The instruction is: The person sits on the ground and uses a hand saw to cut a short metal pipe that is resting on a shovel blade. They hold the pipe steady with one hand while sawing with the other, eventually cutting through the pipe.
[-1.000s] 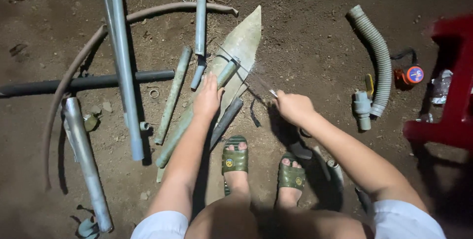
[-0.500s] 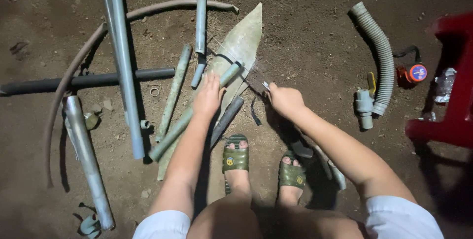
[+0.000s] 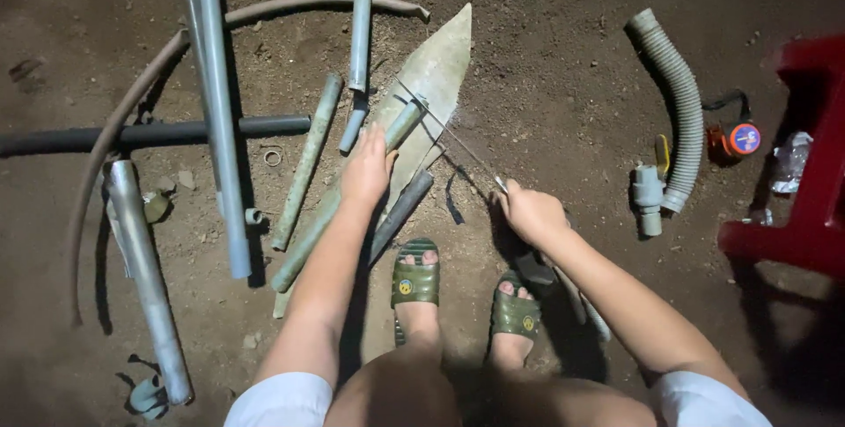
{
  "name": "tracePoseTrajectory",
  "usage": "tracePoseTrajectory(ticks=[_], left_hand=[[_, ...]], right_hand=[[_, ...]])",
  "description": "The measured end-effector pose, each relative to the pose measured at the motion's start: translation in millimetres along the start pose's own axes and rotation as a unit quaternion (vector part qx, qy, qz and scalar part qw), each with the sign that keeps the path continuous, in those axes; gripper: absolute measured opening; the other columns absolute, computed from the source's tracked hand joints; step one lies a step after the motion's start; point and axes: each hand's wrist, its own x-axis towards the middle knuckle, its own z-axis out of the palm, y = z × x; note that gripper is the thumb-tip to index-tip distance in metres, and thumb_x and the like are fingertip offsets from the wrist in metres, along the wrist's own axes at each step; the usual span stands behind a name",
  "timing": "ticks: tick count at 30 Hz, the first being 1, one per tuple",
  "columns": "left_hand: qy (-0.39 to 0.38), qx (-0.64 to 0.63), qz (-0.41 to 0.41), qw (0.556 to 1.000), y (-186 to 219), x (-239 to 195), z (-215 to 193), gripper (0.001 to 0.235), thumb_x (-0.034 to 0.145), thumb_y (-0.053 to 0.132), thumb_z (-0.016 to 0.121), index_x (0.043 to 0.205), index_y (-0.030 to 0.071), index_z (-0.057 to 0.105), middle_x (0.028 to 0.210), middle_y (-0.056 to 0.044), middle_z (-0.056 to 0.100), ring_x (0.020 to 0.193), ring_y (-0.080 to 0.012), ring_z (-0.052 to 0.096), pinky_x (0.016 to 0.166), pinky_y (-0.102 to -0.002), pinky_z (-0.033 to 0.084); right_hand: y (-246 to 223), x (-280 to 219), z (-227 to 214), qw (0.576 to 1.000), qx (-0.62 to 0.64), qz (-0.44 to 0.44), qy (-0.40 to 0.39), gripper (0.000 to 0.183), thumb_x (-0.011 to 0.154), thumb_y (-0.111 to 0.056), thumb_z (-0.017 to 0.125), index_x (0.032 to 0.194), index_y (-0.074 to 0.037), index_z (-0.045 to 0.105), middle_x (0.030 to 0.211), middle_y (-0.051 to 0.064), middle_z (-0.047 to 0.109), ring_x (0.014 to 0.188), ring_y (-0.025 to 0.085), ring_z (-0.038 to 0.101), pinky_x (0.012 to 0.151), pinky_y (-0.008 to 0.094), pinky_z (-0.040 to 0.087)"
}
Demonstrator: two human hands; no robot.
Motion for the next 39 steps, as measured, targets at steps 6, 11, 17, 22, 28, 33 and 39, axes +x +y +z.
tracePoseTrajectory(ticks=[6, 11, 17, 22, 28, 33, 39], left_hand=[[-0.025, -0.012, -0.009, 1.000, 5.7, -1.3, -10.7, 0.063, 0.110, 0.043, 0.060, 0.159, 0.007, 0.045, 0.166, -0.015, 0.050, 0.150, -0.0360, 0.051, 0.124, -0.046, 0.044], [-0.046, -0.006, -0.025, 0.999, 3.5, -1.9, -7.2, 0.064, 0.110, 0.044, 0.059, 0.160, 0.008, 0.044, 0.168, -0.013, 0.047, 0.153, -0.0344, 0.048, 0.125, -0.047, 0.044], [-0.052, -0.022, -0.042, 0.998, 4.8, 2.4, -14.4, 0.062, 0.109, 0.044, 0.060, 0.160, 0.010, 0.046, 0.168, -0.011, 0.049, 0.153, -0.0322, 0.048, 0.124, -0.047, 0.044], [-0.048, -0.028, -0.043, 0.998, 2.5, 0.9, -12.7, 0.063, 0.109, 0.043, 0.061, 0.160, 0.009, 0.045, 0.168, -0.012, 0.047, 0.153, -0.0333, 0.047, 0.127, -0.046, 0.042], [-0.039, -0.005, -0.027, 0.999, 6.9, -2.2, -11.2, 0.062, 0.109, 0.040, 0.062, 0.160, 0.007, 0.046, 0.166, -0.015, 0.049, 0.151, -0.0353, 0.050, 0.127, -0.047, 0.042], [-0.070, -0.006, -0.042, 0.997, 4.2, 0.8, -5.4, 0.064, 0.110, 0.040, 0.060, 0.163, 0.011, 0.039, 0.170, -0.011, 0.045, 0.154, -0.0357, 0.046, 0.123, -0.051, 0.046], [-0.075, -0.027, -0.047, 0.996, 6.0, -2.1, -13.6, 0.064, 0.110, 0.041, 0.058, 0.164, 0.013, 0.038, 0.172, -0.008, 0.042, 0.156, -0.0361, 0.042, 0.120, -0.053, 0.049]], right_hand=[[-32.7, 75.2, -2.7, 0.993, -0.014, -0.071, 0.093, 0.030, 0.110, -0.037, 0.043, 0.113, -0.011, 0.058, 0.081, 0.018, 0.079, 0.082, 0.040, 0.082, 0.076, 0.055, 0.064], [-19.4, 83.9, 11.0, 0.987, -0.037, -0.088, 0.130, 0.026, 0.108, -0.034, 0.046, 0.109, -0.011, 0.059, 0.076, 0.016, 0.078, 0.078, 0.039, 0.081, 0.071, 0.055, 0.063], [17.6, 10.1, 13.4, 0.996, -0.029, -0.042, 0.079, 0.029, 0.109, -0.037, 0.048, 0.111, -0.009, 0.058, 0.080, 0.020, 0.079, 0.083, 0.043, 0.081, 0.075, 0.057, 0.063], [32.6, -5.6, 14.2, 0.997, -0.059, -0.017, 0.047, 0.032, 0.109, -0.042, 0.043, 0.111, -0.013, 0.056, 0.080, 0.016, 0.079, 0.082, 0.041, 0.082, 0.077, 0.055, 0.063], [-10.6, 46.4, -10.8, 0.989, -0.078, -0.075, 0.096, 0.027, 0.108, -0.035, 0.047, 0.112, -0.011, 0.060, 0.080, 0.015, 0.079, 0.083, 0.039, 0.082, 0.075, 0.052, 0.064], [-35.1, 103.1, -2.7, 0.987, -0.055, -0.095, 0.120, 0.029, 0.109, -0.036, 0.047, 0.109, -0.009, 0.057, 0.081, 0.020, 0.078, 0.081, 0.043, 0.081, 0.075, 0.056, 0.063], [3.4, 44.7, 22.6, 0.993, -0.053, -0.063, 0.080, 0.029, 0.108, -0.041, 0.049, 0.113, -0.014, 0.058, 0.080, 0.017, 0.078, 0.083, 0.040, 0.081, 0.075, 0.056, 0.063]])
